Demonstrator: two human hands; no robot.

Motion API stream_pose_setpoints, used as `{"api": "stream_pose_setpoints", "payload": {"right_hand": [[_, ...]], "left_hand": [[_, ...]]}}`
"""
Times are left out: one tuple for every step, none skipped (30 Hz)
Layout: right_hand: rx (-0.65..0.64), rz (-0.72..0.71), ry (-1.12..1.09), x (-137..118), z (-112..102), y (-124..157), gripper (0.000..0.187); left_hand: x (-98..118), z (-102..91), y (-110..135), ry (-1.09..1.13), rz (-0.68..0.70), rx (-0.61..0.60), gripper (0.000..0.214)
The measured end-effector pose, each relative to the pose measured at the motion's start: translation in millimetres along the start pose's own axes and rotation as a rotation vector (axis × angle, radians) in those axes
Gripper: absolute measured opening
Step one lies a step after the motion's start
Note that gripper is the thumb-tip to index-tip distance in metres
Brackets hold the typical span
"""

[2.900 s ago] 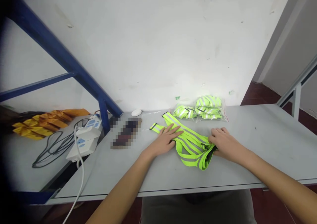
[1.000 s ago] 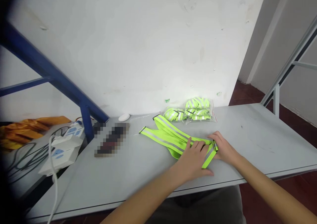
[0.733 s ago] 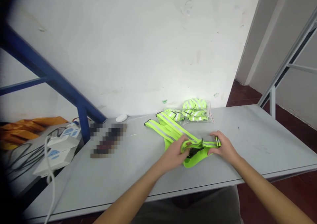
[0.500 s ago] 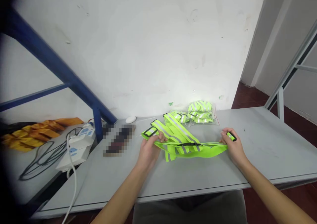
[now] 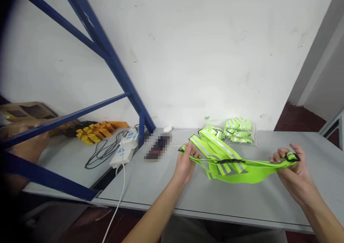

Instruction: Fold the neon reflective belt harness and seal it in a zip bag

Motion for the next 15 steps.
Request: {"api": "stream_pose_setpoints", "payload": {"right_hand": [[-0.019, -0.035, 0.042, -7.0, 0.5, -0.7, 0.068], [-0.045, -0.066, 0.086, -14.4, 2.7, -1.4, 0.068], [-0.079, -0.092, 0.133, -22.1, 6.4, -2.2, 0.067], [-0.117, -0.114, 0.182, -29.7, 11.3, -3.2, 0.064], [-0.148, -0.130, 0.226, -37.1, 16.6, -4.9, 0.059], [-0.165, -0.145, 0.262, -44.0, 21.7, -7.4, 0.052], [-0.159, -0.159, 0.290, -50.3, 25.9, -11.0, 0.044], [-0.122, -0.174, 0.319, -55.7, 28.4, -15.7, 0.039], [-0.049, -0.185, 0.368, -59.5, 28.7, -21.3, 0.035], [0.048, -0.188, 0.446, -61.0, 27.1, -27.1, 0.034], [0.146, -0.175, 0.539, -59.5, 24.6, -33.0, 0.034], [0.236, -0.139, 0.645, -54.4, 21.1, -38.6, 0.034], [0.295, -0.089, 0.726, -45.8, 17.1, -44.2, 0.035], [0.298, -0.020, 0.751, -32.2, 13.5, -50.1, 0.036], [0.284, 0.045, 0.723, -16.3, 8.6, -55.3, 0.037]], "left_hand": [[3.0, 2.0, 3.5, -0.039, 0.024, -0.015, 0.048], [7.0, 4.8, 6.6, -0.076, 0.041, -0.025, 0.049], [11.9, 8.0, 8.8, -0.106, 0.049, -0.028, 0.051], [17.0, 11.4, 9.5, -0.126, 0.044, -0.023, 0.052], [21.8, 14.3, 8.1, -0.129, 0.025, -0.008, 0.053], [25.8, 16.6, 4.3, -0.112, -0.006, 0.014, 0.053], [28.1, 18.6, -1.9, -0.075, -0.050, 0.036, 0.053], [28.8, 19.4, -10.3, -0.025, -0.098, 0.063, 0.051], [27.2, 18.9, -20.4, 0.038, -0.152, 0.095, 0.048], [23.3, 16.8, -31.1, 0.099, -0.208, 0.134, 0.044], [18.8, 11.3, -41.9, 0.145, -0.239, 0.202, 0.039], [12.0, 5.7, -51.7, 0.165, -0.275, 0.249, 0.032], [4.8, 0.7, -60.6, 0.164, -0.296, 0.261, 0.025], [-3.2, -5.5, -67.4, 0.158, -0.310, 0.272, 0.021], [-11.8, -13.1, -71.6, 0.147, -0.322, 0.288, 0.018]]}}
Point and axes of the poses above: each hand's wrist, its own y-axis away from the middle knuckle, its own z-axis out of the palm, x = y × z, the point moved 7 cm from there along -y, towards the middle knuckle, and after that the axes turned 2 degrees about y, right-handed, at the moved point
